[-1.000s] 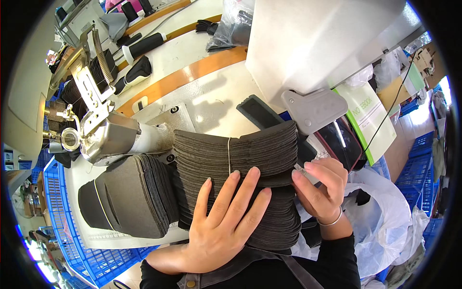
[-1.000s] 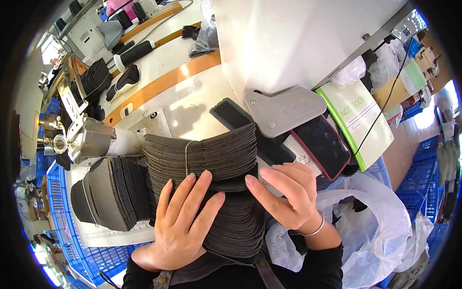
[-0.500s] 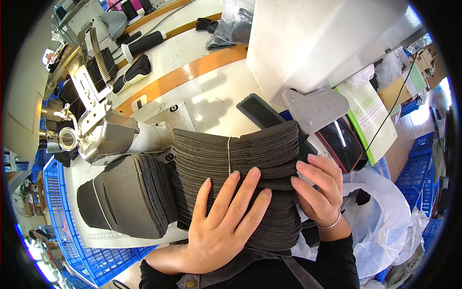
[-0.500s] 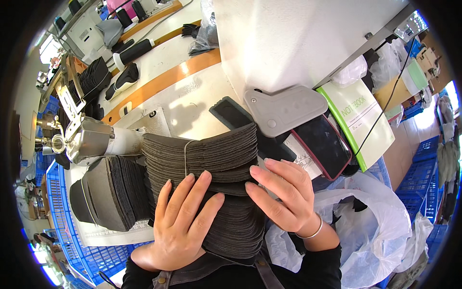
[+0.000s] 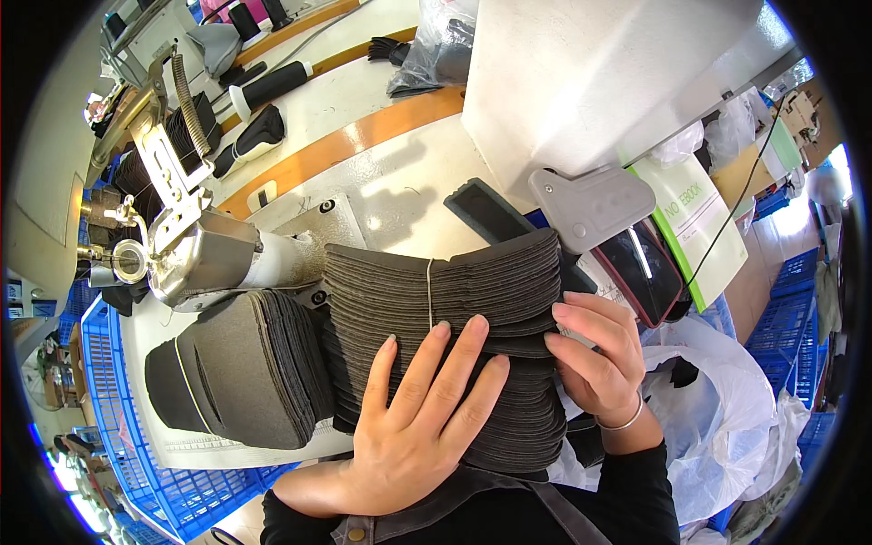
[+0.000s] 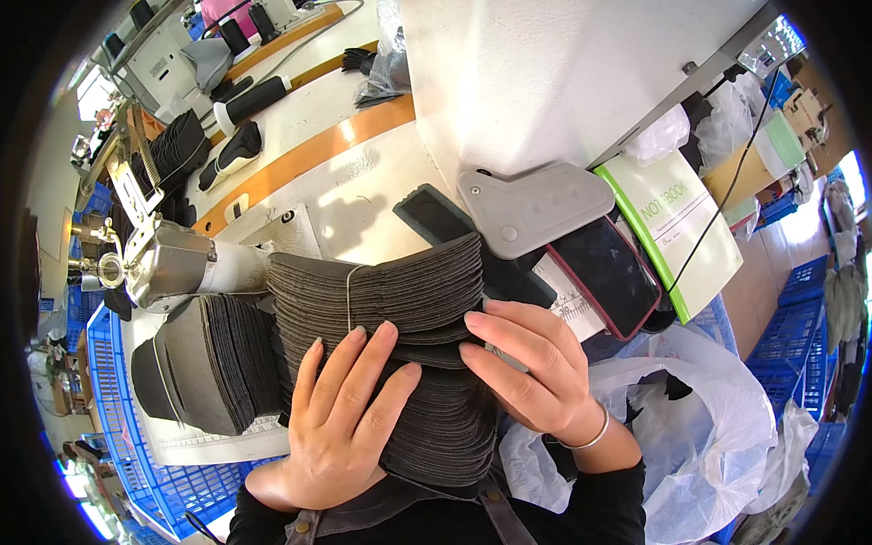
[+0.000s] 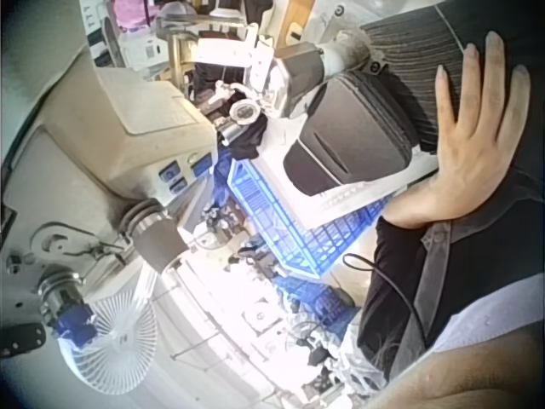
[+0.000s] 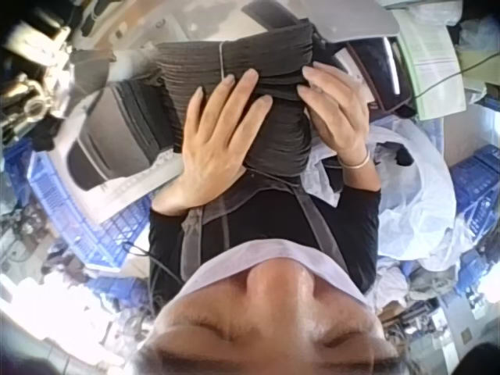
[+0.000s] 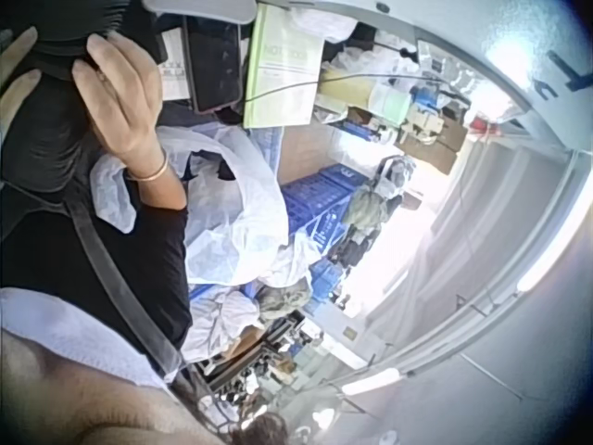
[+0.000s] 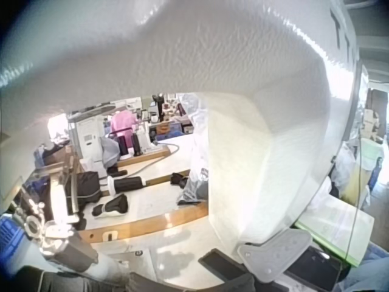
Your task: Counting, stacking, and bundling shoe components at a production station.
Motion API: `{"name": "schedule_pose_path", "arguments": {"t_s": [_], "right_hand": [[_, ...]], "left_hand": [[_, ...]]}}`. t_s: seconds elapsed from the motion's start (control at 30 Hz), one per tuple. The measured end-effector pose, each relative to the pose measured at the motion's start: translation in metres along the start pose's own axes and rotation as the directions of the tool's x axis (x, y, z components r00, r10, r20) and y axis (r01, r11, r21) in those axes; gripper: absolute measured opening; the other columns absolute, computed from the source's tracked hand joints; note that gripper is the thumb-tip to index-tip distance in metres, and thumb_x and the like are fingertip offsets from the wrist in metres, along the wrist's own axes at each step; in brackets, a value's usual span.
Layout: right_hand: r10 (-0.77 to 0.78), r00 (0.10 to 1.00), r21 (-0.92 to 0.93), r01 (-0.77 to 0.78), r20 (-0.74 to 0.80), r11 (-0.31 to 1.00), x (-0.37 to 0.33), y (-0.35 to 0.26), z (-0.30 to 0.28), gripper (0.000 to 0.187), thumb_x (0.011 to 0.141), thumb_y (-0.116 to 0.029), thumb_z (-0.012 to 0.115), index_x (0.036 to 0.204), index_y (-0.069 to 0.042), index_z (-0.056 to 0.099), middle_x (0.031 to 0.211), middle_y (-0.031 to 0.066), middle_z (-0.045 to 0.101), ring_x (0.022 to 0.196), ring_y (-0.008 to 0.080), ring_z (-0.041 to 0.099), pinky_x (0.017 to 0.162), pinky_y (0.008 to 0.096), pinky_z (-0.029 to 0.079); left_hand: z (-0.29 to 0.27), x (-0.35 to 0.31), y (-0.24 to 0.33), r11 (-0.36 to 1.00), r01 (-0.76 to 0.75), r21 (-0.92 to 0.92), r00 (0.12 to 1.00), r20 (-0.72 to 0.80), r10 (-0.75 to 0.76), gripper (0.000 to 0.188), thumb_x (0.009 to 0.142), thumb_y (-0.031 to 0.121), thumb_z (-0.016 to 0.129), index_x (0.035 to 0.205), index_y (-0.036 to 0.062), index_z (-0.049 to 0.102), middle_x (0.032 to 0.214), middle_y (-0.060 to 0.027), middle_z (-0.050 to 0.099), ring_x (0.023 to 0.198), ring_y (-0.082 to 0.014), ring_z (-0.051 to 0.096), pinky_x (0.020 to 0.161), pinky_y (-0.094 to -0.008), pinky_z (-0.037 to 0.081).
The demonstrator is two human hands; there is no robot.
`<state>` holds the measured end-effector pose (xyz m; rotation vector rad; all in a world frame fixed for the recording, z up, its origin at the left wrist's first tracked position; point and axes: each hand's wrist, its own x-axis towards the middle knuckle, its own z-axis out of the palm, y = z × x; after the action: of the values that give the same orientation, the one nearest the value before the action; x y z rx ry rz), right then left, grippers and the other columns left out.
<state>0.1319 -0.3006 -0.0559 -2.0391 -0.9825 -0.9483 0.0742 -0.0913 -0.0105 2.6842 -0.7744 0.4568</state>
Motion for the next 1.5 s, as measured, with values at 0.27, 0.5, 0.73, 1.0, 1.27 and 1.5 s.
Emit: {"name": "schedule_pose_path", "arguments": {"t_s": [0.27,0.5,0.73,1.0,1.27,1.5], "right_hand": [[0.060,0.998,0.148,-0.064,0.026,0.987,-0.003,0.001,0.000,0.037,0.060,0.006,0.073,0.095,-0.001,0.066,0.108,0.0136,0.062,0.090,0.0322,0.065,0.072,0.0356,0.055],[0.070,0.997,0.167,-0.071,0.013,0.983,-0.002,0.002,0.002,0.038,0.059,0.008,0.072,0.095,-0.001,0.066,0.105,0.0140,0.063,0.090,0.0322,0.064,0.072,0.0354,0.054],[0.109,0.994,0.229,-0.101,-0.022,0.968,-0.005,0.003,0.005,0.037,0.060,0.009,0.073,0.095,-0.003,0.067,0.104,0.0139,0.063,0.086,0.0292,0.063,0.071,0.0348,0.052],[0.147,0.988,0.300,-0.156,0.052,0.941,0.001,0.004,-0.001,0.037,0.062,0.010,0.072,0.096,-0.005,0.066,0.098,0.0125,0.065,0.081,0.0258,0.061,0.068,0.0333,0.049],[0.223,0.949,0.512,-0.310,0.225,0.801,0.007,0.001,-0.010,0.034,0.064,0.016,0.066,0.091,-0.005,0.066,0.095,0.0127,0.065,0.086,0.0272,0.066,0.072,0.0338,0.053],[0.269,0.903,0.658,-0.428,0.335,0.620,0.009,0.010,-0.015,0.023,0.074,0.000,0.066,0.097,-0.001,0.068,0.090,0.0141,0.063,0.080,0.0233,0.064,0.066,0.0314,0.051]], "left_hand": [[-0.001,0.000,-0.002,1.000,-0.022,-0.012,1.000,0.014,0.022,0.050,0.071,0.006,0.059,0.121,0.0061,0.061,0.134,-0.0185,0.053,0.120,-0.0365,0.053,0.098,-0.0534,0.039],[-0.002,0.001,-0.002,1.000,-0.021,-0.016,1.000,0.019,0.021,0.050,0.070,0.005,0.058,0.120,0.0056,0.061,0.134,-0.0183,0.053,0.120,-0.0366,0.053,0.098,-0.0532,0.038],[-0.002,0.001,-0.003,0.999,-0.030,-0.018,0.999,0.019,0.030,0.050,0.069,0.004,0.059,0.119,0.0053,0.061,0.133,-0.0181,0.054,0.120,-0.0364,0.053,0.098,-0.0532,0.038],[-0.001,0.000,-0.004,0.999,-0.033,-0.011,0.999,0.016,0.033,0.049,0.070,0.005,0.058,0.119,0.0054,0.062,0.134,-0.0181,0.054,0.119,-0.0368,0.053,0.098,-0.0536,0.038],[0.001,-0.003,-0.006,0.999,0.009,-0.049,1.000,-0.012,-0.009,0.042,0.081,0.019,0.058,0.124,0.0138,0.060,0.135,-0.0094,0.054,0.118,-0.0275,0.055,0.096,-0.0486,0.042],[-0.005,0.004,-0.003,0.999,-0.046,0.021,0.995,0.094,0.044,0.061,0.068,0.007,0.059,0.129,0.0057,0.057,0.138,-0.0159,0.048,0.122,-0.0339,0.048,0.101,-0.0511,0.036]]}}
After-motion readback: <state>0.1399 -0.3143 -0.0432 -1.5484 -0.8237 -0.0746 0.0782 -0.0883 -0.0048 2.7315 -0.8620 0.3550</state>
